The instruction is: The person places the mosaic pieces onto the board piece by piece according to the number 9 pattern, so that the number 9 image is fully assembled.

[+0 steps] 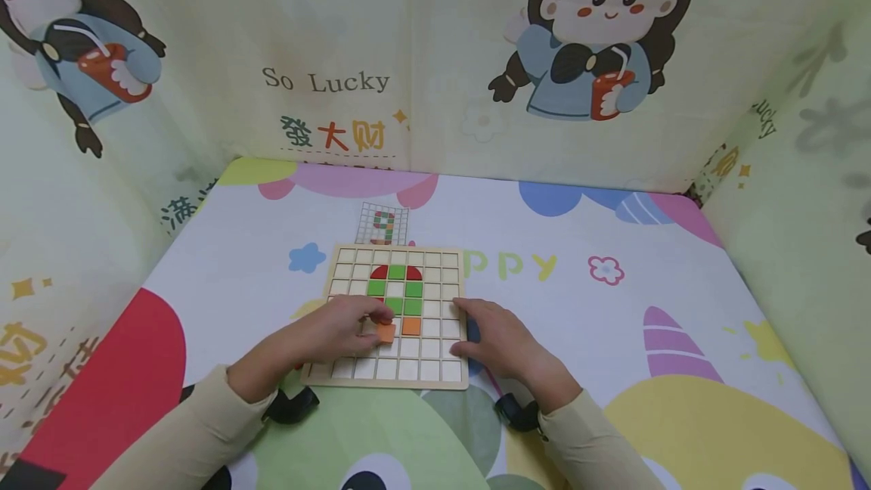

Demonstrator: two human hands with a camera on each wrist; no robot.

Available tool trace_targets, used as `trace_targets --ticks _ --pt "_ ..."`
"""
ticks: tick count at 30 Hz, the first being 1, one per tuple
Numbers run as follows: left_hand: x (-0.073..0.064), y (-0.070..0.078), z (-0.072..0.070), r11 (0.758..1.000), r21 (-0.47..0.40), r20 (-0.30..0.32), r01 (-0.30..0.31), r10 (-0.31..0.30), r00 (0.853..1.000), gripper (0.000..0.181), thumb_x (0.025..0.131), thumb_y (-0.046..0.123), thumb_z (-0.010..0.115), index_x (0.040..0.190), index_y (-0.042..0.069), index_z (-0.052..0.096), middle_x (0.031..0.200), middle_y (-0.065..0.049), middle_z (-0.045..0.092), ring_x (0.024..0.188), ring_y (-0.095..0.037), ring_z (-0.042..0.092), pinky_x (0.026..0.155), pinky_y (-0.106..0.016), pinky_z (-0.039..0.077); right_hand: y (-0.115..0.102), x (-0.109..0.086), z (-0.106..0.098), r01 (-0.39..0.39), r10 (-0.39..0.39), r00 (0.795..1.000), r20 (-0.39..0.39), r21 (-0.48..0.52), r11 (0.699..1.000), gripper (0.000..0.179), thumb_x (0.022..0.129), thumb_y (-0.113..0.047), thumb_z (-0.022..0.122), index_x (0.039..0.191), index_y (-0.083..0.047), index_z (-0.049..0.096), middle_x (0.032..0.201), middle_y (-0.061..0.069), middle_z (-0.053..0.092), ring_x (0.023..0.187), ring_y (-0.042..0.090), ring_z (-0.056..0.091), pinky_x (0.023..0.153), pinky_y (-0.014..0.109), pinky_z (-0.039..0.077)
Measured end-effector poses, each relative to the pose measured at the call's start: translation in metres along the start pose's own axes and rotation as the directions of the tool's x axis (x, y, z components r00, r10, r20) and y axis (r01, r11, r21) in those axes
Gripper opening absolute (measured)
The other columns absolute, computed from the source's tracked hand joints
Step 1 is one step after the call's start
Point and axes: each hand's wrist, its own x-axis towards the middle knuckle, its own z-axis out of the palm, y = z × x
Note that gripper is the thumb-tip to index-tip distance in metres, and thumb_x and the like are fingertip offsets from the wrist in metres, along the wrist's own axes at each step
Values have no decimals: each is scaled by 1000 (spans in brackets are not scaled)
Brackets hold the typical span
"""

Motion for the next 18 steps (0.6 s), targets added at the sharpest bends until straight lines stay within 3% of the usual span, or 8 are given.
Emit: trace_targets --ticks 7,18 --pt "4 1 5 1000 7 -1 -19 19 1000 29 90 7 71 118 3 68 107 0 68 101 -16 62 90 -35 53 -1 0 0 -14 14 1000 7 2 1000 66 86 -24 79 140 1 52 137 19 57 128 40 51 104 55 40" --pt "8 6 10 1000 0 13 3 -3 1000 25 90 12 75 113 6 69 104 2 67 96 -15 61 88 -35 52 -3 0 -1 -36 36 999 20 4 999 66 87 -26 79 141 0 52 138 18 57 128 39 51 105 55 40"
